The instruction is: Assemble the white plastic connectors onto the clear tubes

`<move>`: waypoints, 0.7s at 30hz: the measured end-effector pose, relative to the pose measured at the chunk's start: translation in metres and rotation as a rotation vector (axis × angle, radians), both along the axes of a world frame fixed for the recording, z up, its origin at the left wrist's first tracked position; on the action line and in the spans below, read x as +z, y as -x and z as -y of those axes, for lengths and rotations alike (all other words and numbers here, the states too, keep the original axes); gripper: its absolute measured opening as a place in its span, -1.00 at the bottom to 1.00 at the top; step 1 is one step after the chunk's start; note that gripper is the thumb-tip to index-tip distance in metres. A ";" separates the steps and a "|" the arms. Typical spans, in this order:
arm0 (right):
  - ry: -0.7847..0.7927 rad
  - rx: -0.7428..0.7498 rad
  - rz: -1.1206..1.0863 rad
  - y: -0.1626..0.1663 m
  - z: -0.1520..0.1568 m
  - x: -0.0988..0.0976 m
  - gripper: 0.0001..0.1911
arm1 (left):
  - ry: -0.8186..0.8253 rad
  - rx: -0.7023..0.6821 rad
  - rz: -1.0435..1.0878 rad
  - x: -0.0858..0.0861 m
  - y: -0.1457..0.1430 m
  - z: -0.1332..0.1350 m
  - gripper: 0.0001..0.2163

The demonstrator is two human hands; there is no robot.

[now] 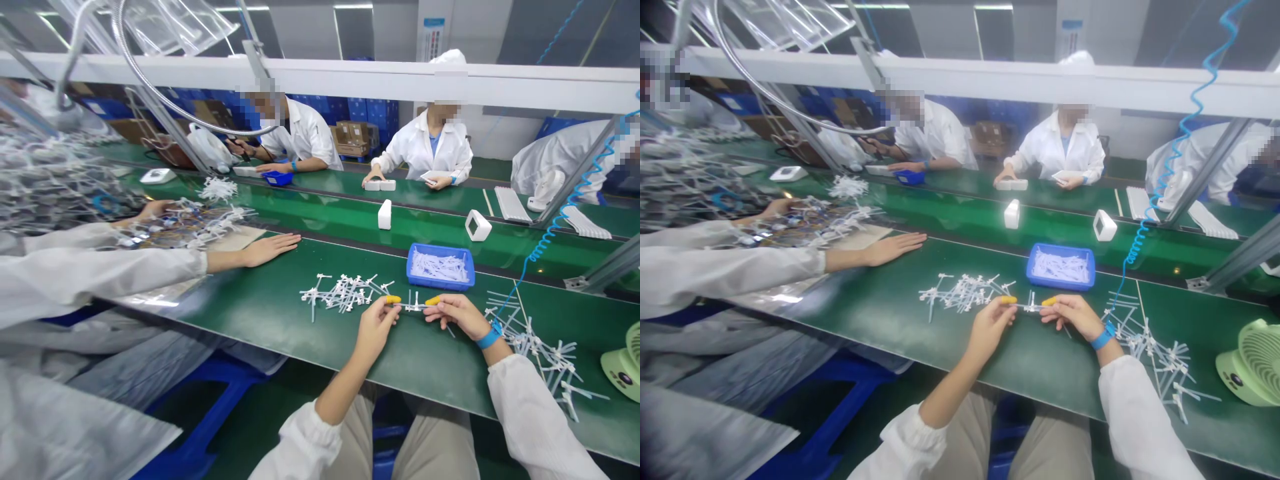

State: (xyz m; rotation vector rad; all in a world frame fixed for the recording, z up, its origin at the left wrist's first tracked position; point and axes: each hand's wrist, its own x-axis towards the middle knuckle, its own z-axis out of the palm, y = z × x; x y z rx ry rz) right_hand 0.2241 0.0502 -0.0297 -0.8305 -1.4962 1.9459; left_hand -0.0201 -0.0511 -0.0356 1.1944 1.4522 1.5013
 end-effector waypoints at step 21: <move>-0.029 -0.009 -0.064 0.018 -0.007 -0.007 -0.42 | 0.055 0.001 -0.098 -0.007 0.021 -0.009 -0.53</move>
